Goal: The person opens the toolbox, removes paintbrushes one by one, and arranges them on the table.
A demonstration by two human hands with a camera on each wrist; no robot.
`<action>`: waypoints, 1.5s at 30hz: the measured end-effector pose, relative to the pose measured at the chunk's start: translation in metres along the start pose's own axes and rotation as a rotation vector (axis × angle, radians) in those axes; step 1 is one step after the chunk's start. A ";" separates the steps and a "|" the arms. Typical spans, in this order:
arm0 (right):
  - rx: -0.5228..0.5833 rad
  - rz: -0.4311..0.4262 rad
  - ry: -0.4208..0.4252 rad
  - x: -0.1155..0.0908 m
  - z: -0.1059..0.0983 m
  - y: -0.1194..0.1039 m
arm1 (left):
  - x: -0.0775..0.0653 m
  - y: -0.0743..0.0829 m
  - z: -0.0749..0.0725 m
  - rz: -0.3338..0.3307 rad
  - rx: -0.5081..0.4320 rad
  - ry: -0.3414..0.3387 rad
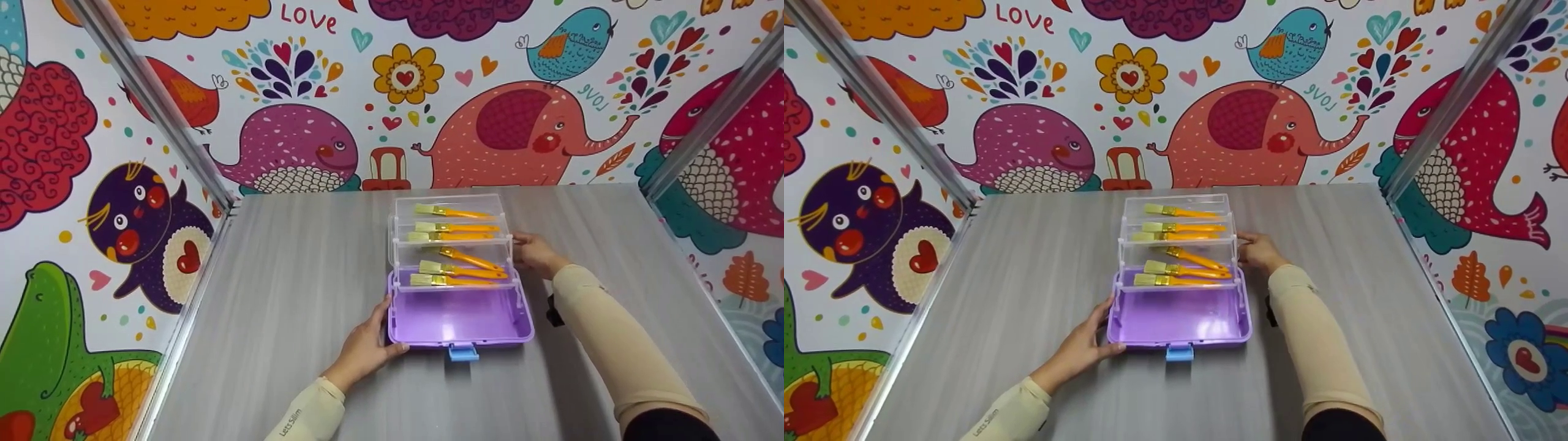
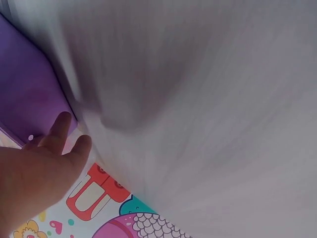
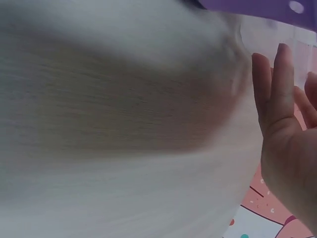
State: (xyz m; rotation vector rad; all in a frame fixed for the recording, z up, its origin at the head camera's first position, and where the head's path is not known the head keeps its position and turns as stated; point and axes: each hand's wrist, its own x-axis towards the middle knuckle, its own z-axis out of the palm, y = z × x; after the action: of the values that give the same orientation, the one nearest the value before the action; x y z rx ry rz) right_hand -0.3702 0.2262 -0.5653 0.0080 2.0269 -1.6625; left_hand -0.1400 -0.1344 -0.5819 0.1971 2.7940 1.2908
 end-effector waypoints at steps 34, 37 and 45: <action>-0.189 0.093 0.068 -0.039 -0.018 -0.014 | 0.002 0.003 0.004 0.005 0.026 -0.026; -0.233 0.071 0.082 -0.050 -0.028 -0.026 | 0.003 0.000 0.004 0.002 0.033 -0.023; -0.399 -0.026 0.040 -0.082 -0.035 -0.058 | 0.002 -0.007 0.000 0.000 0.041 -0.020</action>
State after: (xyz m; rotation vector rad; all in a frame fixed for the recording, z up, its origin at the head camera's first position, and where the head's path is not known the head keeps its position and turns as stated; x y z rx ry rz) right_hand -0.3314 0.2690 -0.4761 -0.1256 2.3626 -1.2547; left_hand -0.1425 -0.1381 -0.5871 0.2110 2.8058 1.2257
